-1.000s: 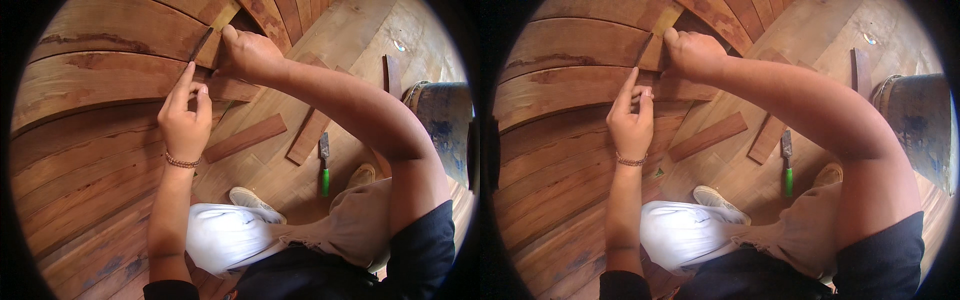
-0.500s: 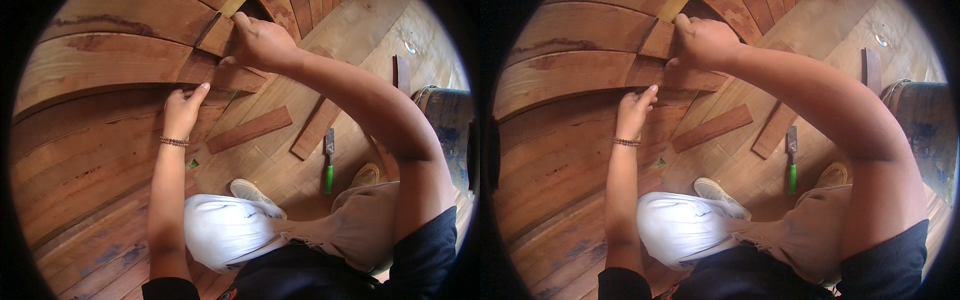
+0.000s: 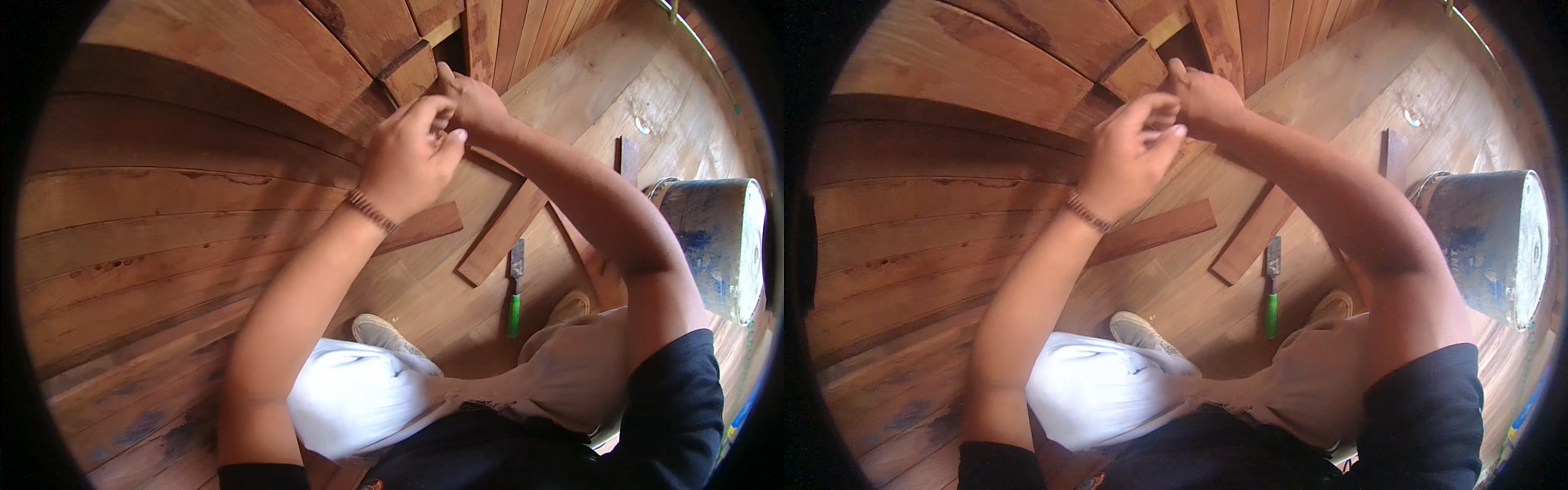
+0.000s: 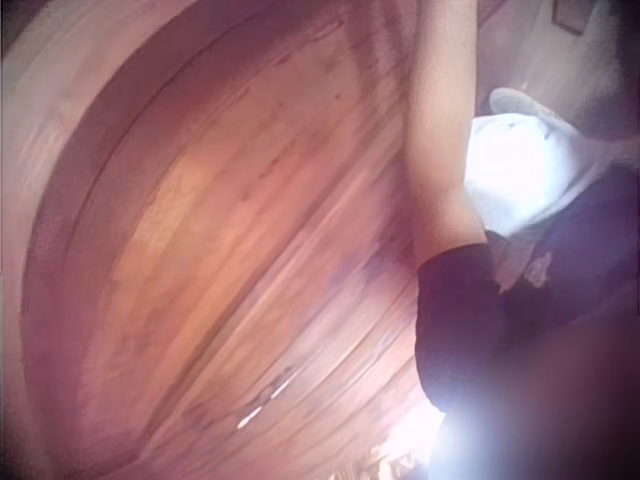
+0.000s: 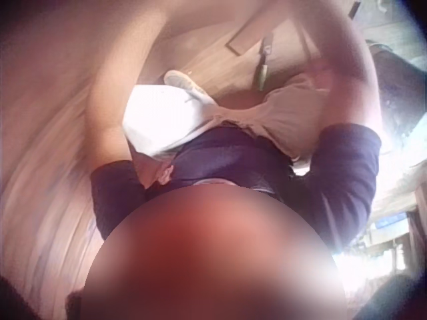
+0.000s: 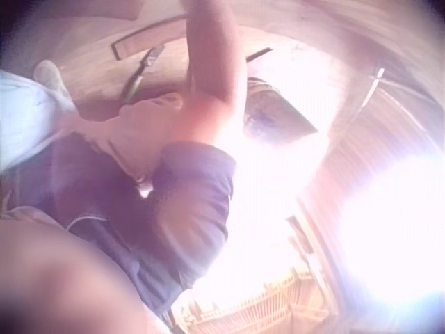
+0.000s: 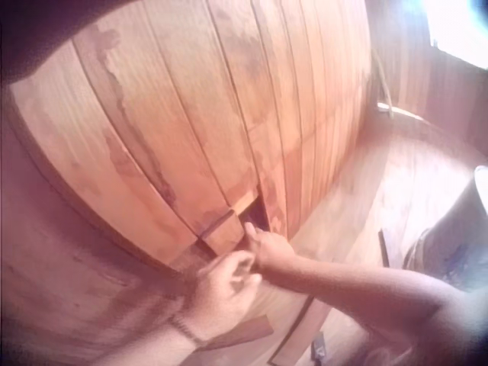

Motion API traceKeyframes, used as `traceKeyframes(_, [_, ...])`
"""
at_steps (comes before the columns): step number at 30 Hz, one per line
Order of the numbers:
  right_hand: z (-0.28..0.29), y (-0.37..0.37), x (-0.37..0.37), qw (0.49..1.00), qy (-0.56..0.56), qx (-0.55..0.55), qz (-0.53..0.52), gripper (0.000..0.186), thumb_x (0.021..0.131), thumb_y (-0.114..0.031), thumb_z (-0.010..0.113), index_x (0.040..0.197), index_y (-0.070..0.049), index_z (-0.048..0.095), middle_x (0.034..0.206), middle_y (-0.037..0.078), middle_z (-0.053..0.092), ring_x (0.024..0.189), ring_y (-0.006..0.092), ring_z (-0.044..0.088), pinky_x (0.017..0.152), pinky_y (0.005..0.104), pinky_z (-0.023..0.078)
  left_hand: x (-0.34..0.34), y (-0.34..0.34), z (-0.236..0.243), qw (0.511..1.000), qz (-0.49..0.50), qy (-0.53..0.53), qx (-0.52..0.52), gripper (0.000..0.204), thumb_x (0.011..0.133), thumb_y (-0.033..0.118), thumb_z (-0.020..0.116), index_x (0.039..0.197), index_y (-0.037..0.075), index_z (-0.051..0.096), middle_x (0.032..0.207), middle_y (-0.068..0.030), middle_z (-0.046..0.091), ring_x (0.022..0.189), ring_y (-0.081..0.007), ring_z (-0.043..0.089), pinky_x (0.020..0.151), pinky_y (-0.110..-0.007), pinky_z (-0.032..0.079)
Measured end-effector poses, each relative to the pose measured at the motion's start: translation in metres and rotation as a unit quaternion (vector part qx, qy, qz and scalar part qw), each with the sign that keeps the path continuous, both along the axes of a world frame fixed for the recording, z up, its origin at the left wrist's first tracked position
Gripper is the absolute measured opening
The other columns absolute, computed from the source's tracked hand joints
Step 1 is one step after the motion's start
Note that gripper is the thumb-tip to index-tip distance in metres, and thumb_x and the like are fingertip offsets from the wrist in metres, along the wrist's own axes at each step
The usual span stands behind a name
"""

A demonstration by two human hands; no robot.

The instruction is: The person sands a small wooden strip with an angle grinder, then fits it into a gap in the wooden floor. They repeatedly adjust and tap the strip into place using a chisel.

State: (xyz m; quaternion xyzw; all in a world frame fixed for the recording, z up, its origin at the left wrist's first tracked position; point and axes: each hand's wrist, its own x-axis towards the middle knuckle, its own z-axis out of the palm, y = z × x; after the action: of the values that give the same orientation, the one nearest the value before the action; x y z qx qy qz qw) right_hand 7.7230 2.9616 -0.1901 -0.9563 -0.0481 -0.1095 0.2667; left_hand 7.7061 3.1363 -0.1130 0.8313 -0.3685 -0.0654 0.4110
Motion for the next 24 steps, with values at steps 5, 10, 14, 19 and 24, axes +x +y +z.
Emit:
traceKeyframes(5, [-0.038, -0.027, -0.009, 0.992, 0.110, -0.007, -0.069, 0.053, 0.087, -0.044, 0.078, 0.121, -0.006, 0.062, 0.111, 0.021, 0.074, 0.105, 0.0425, 0.072, 0.090, 0.0520, 0.059, 0.031, -0.023, -0.050, 0.990, 0.005, 0.116, -0.086, 0.050, 0.103, 0.007, 0.063, 0.149, -0.005, 0.050, 0.148, -0.0227, 0.060, 0.136, -0.0278, 0.060, 0.113, -0.039, 0.051])
traceKeyframes(10, [-0.096, -0.084, -0.088, 0.967, 0.220, -0.078, -0.099, 0.046, 0.093, -0.044, 0.074, 0.114, -0.004, 0.067, 0.093, 0.023, 0.075, 0.088, 0.0466, 0.073, 0.079, 0.0549, 0.058, 0.042, -0.017, -0.080, 0.971, -0.013, 0.176, -0.160, 0.056, 0.101, 0.008, 0.065, 0.154, 0.001, 0.049, 0.155, -0.0189, 0.057, 0.147, -0.0276, 0.051, 0.122, -0.044, 0.039])
traceKeyframes(14, [-0.153, -0.076, -0.185, 0.881, 0.471, -0.044, -0.004, 0.041, 0.093, -0.046, 0.072, 0.103, -0.007, 0.078, 0.088, 0.021, 0.075, 0.090, 0.0336, 0.076, 0.082, 0.0463, 0.058, 0.050, -0.009, -0.093, 0.969, -0.042, 0.209, -0.128, 0.053, 0.104, 0.007, 0.059, 0.154, -0.007, 0.046, 0.158, -0.0183, 0.053, 0.149, -0.0269, 0.048, 0.126, -0.040, 0.035])
traceKeyframes(19, [-0.185, -0.026, -0.232, 0.839, 0.403, 0.181, -0.318, 0.044, 0.092, -0.043, 0.076, 0.106, -0.001, 0.074, 0.099, 0.024, 0.074, 0.099, 0.0384, 0.074, 0.089, 0.0490, 0.057, 0.079, -0.011, -0.133, 0.974, -0.027, 0.190, -0.118, 0.053, 0.108, 0.010, 0.050, 0.157, -0.008, 0.043, 0.162, -0.0178, 0.049, 0.149, -0.0284, 0.047, 0.126, -0.040, 0.032])
traceKeyframes(24, [-0.200, 0.043, -0.208, 0.761, 0.277, 0.285, -0.512, 0.051, 0.088, -0.039, 0.081, 0.115, 0.003, 0.068, 0.111, 0.027, 0.074, 0.107, 0.0426, 0.072, 0.094, 0.0513, 0.056, 0.106, -0.008, -0.162, 0.940, -0.008, 0.282, -0.190, 0.053, 0.109, 0.011, 0.047, 0.159, -0.006, 0.041, 0.164, -0.0160, 0.047, 0.151, -0.0270, 0.044, 0.126, -0.039, 0.032])
